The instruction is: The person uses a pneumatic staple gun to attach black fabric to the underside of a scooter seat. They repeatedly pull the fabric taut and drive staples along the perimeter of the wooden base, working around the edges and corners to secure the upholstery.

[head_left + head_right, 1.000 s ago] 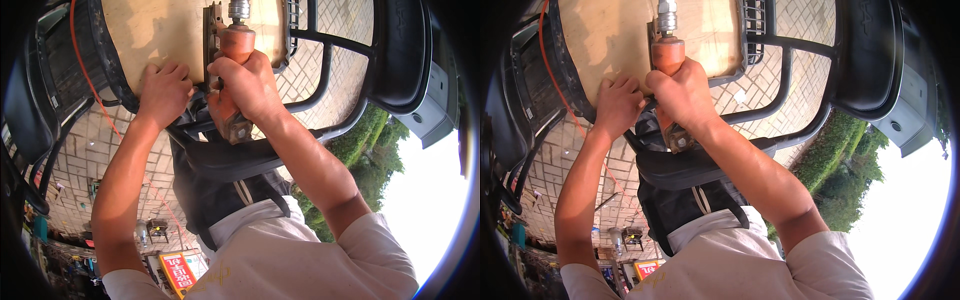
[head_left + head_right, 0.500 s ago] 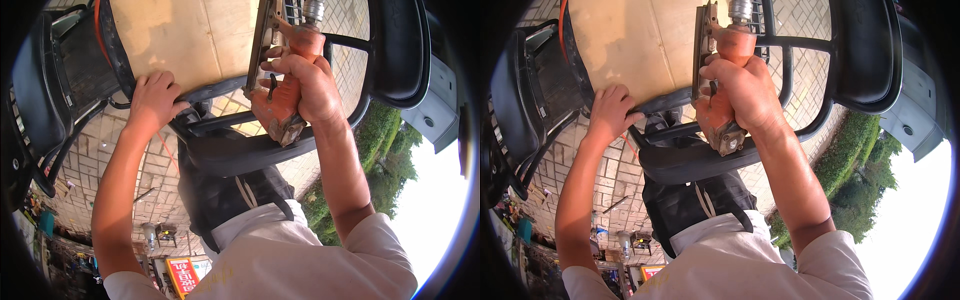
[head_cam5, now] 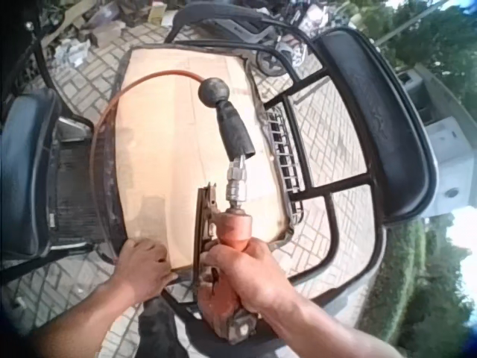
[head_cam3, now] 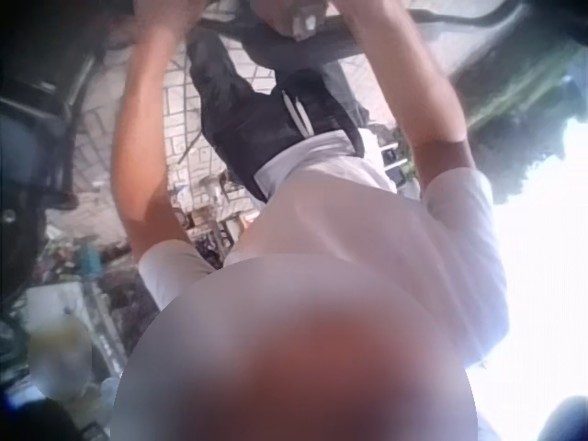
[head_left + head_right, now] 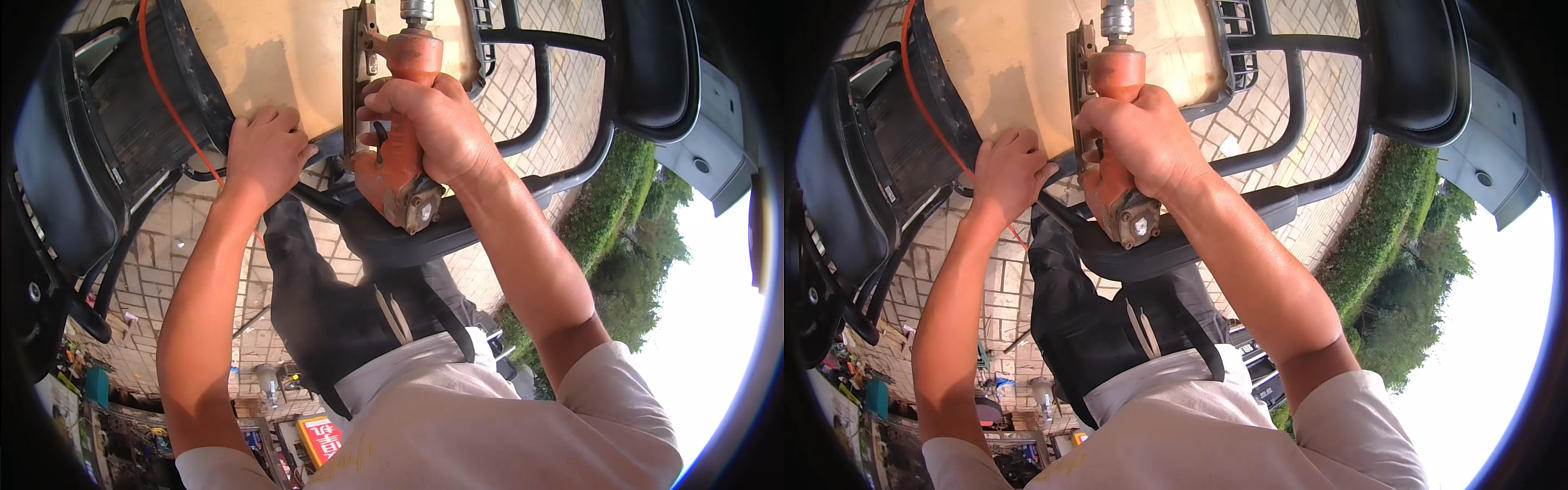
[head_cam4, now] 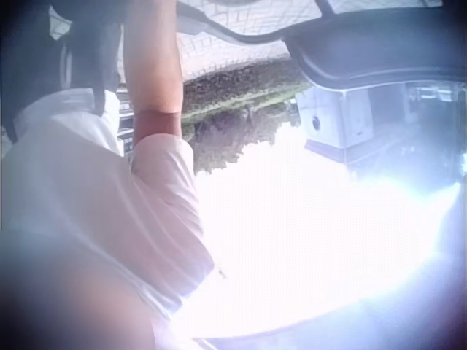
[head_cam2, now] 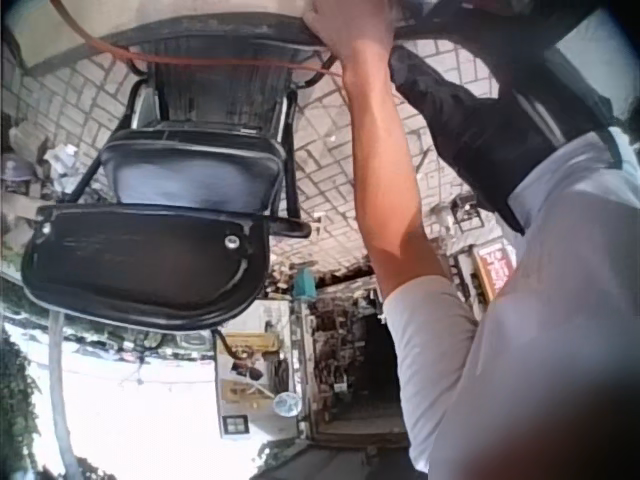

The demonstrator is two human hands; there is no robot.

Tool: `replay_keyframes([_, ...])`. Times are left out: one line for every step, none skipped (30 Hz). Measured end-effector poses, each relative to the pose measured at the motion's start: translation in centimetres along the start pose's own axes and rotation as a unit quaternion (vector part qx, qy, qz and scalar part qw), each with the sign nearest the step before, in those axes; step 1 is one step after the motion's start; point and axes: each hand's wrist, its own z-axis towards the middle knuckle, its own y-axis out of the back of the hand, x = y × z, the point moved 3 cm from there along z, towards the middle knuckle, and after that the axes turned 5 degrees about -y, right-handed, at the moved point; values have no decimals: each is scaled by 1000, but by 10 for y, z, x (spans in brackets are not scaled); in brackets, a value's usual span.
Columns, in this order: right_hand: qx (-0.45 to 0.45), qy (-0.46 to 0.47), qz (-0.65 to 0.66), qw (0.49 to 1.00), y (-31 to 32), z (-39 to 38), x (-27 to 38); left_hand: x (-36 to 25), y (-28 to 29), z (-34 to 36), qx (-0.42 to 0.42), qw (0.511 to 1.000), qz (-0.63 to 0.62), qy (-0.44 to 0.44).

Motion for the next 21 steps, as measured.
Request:
replay_keyframes([-8,22,-3,1000,-9,6,-4,1,-3,1,2,1000,-1,0])
replay_keyframes([-16,43,-7,999,-18,11,-5,2,-4,2,3,1000,-2,1])
replay_keyframes([-8,43,-38,998,-25,14,-3,4,1,5,-5,1000,4,2])
replay_keyframes([-11,22,-61,998,-30,10,-1,5,-1,2,-1,1000,-1,4])
replay_keyframes([-14,2,-85,996,-35,5,1,5,-4,-1,3,1000,-6,6])
replay_keyframes([-17,-16,-108,994,-39,3,3,6,-3,-1,5,1000,-8,8])
replay_keyframes([-23,-6,-111,994,-39,6,-1,6,-3,0,20,1000,-11,14])
replay_keyframes([-31,3,-110,993,-40,7,-1,6,-3,1,35,999,-14,19])
replay_keyframes([-38,11,-107,993,-42,7,-2,7,-3,2,50,998,-16,25])
replay_keyframes([-44,20,-105,993,-44,7,-2,7,-2,1,46,999,-12,24])
replay_keyframes([-39,15,-118,992,-45,7,0,7,-2,0,42,999,-9,23])
replay_keyframes([-35,9,-131,991,-46,5,3,6,-2,0,37,999,-7,21])
replay_keyframes([-31,3,-145,989,-47,4,4,6,-1,0,42,999,-3,24])
replay_keyframes([-29,15,-145,989,-47,7,2,6,-1,1,47,999,0,26])
replay_keyframes([-28,26,-143,989,-46,12,-1,6,0,0,53,998,4,28])
replay_keyframes([-27,37,-142,989,-46,14,-3,5,0,0,48,999,3,25])
replay_keyframes([-30,45,-143,988,-46,15,-4,5,0,0,43,999,1,22])
replay_keyframes([-33,54,-146,987,-48,15,-4,5,1,1,37,999,1,19])
replay_keyframes([-36,63,-148,986,-49,15,-4,5,2,1,37,999,4,18])
replay_keyframes([-32,50,-151,987,-52,13,-2,5,3,1,36,999,6,17])
replay_keyframes([-28,35,-155,987,-55,10,3,5,3,0,36,999,8,17])
